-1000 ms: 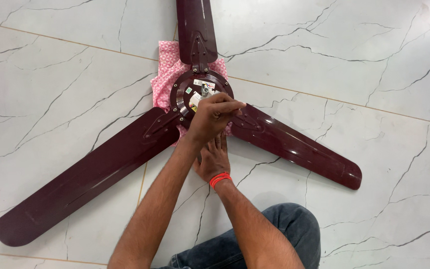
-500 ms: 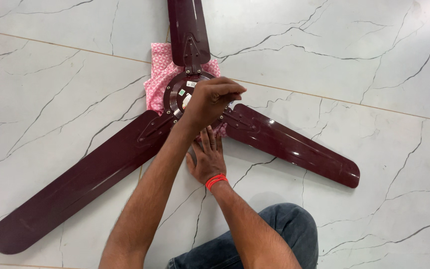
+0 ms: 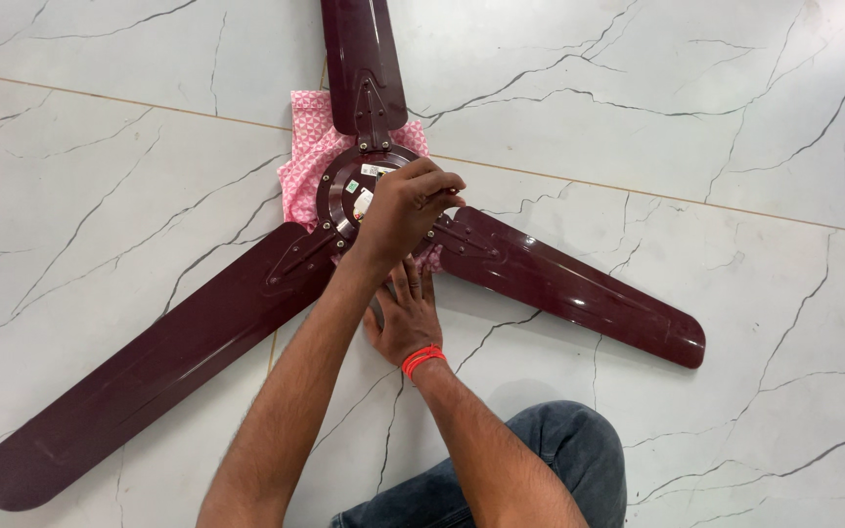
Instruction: The person sits on the floor and uses a screwdriver to tighten screws on the central hub of a ceiling fan. The fan is placed on a pink cloth, and the person repeatedly adjusts the fan's position while securing the blades to the motor housing.
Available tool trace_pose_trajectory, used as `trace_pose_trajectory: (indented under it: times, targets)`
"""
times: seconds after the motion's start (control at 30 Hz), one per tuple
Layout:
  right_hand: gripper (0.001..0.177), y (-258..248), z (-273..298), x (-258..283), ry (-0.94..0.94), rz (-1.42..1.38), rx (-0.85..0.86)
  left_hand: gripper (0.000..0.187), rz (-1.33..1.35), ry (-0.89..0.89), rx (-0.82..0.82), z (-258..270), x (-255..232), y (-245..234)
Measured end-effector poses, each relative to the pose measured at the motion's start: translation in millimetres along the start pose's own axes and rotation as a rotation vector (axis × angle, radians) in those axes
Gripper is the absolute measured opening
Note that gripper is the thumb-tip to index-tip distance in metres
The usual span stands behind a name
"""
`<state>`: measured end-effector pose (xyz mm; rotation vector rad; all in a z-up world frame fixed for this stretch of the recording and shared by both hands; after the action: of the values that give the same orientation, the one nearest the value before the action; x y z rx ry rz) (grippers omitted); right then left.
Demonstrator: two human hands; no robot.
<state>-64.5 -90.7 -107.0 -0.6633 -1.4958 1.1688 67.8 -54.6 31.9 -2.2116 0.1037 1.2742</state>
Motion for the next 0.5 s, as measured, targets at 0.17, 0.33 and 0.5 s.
trace_pose_trajectory:
  times: [0.17, 0.33, 0.5]
  targets:
    - [0.06, 1.9, 0.6, -0.2, 0.007, 0.019, 0.022, 0.019, 0.013, -0.023, 0.004, 0.7, 2.6, 1.1]
    - [0.063, 0.6, -0.1, 0.3, -0.004, 0.018, 0.008, 0.018, -0.012, -0.026, -0.007, 0.6, 1.5, 0.4]
    - [0.063, -0.7, 0.3, 0.9, 0.009, 0.004, 0.02, 0.017, -0.004, -0.019, 0.005, 0.3, 0.9, -0.3]
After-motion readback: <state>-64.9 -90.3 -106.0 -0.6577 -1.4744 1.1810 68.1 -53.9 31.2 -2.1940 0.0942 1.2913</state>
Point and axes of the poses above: each hand's wrist, its own z-axis away from the middle knuckle, its own y-axis out of the palm, x = y × z, the point moved 5 cm from there along -z, towards the middle knuckle, and after that the axes turned 12 degrees about x, right-handed, at the moved point
